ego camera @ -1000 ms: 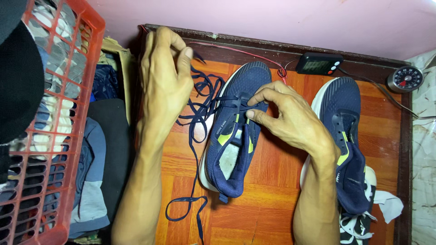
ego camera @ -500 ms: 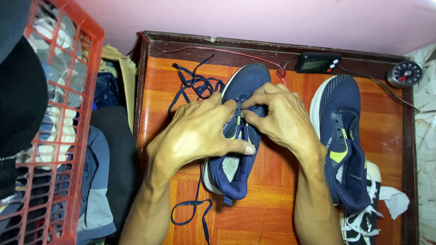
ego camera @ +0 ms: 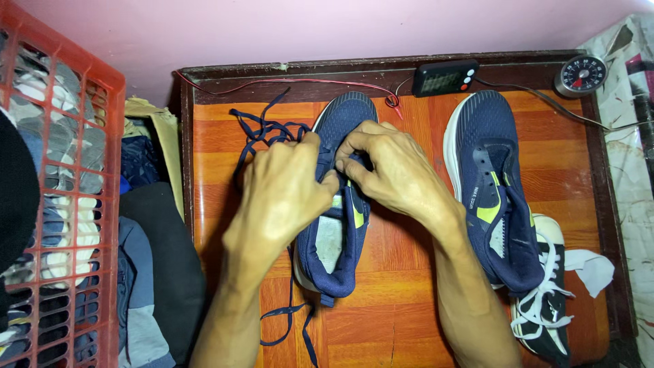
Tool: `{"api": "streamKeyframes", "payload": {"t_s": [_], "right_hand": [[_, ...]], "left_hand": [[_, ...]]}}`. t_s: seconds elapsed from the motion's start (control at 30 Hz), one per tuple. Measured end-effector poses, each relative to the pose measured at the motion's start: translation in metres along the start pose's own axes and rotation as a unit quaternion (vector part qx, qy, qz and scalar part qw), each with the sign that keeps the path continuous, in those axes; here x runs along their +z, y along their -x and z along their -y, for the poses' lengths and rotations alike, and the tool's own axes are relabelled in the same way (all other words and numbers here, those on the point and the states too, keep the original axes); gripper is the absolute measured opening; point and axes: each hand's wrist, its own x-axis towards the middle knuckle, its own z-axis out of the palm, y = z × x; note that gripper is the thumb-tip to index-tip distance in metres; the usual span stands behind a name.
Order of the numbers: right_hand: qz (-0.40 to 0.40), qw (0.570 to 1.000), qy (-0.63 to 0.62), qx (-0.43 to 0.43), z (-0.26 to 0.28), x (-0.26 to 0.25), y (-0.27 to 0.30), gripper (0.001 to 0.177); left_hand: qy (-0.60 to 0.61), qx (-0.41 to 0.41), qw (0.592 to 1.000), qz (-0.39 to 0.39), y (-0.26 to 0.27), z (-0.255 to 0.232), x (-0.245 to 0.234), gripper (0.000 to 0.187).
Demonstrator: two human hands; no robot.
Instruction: The person unlaces a pair of blue sneakers and a pair of black canvas shoes on a wooden table, then relaces each shoe. The person handles the shoes one at a time, threading the laces through the eyelets and tying them.
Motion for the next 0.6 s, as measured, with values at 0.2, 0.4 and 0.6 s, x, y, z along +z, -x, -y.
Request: {"api": "streamKeyframes", "payload": {"t_s": [0.2, 0.4, 0.6], "right_hand": [[-0.002, 1.0, 0.02, -0.013, -0.001, -0.002, 0.003, 0.011], [0.058, 0.975, -0.216, 0.005, 0.002, -0.033, 0.006, 0.015], [0.044, 0.996, -0.044, 0.062, 0.014, -0.019, 0.003, 0.021]], "left_hand": [[0.011, -0.018, 1.0, -0.002, 0.001, 0.007, 0.006, 0.023], [0.042, 0.114, 0.984, -0.133, 0.006, 0.015, -0.001, 0.019], [0.126, -0.014, 0.991, 0.053, -0.002, 0.013, -0.012, 0.026]]}}
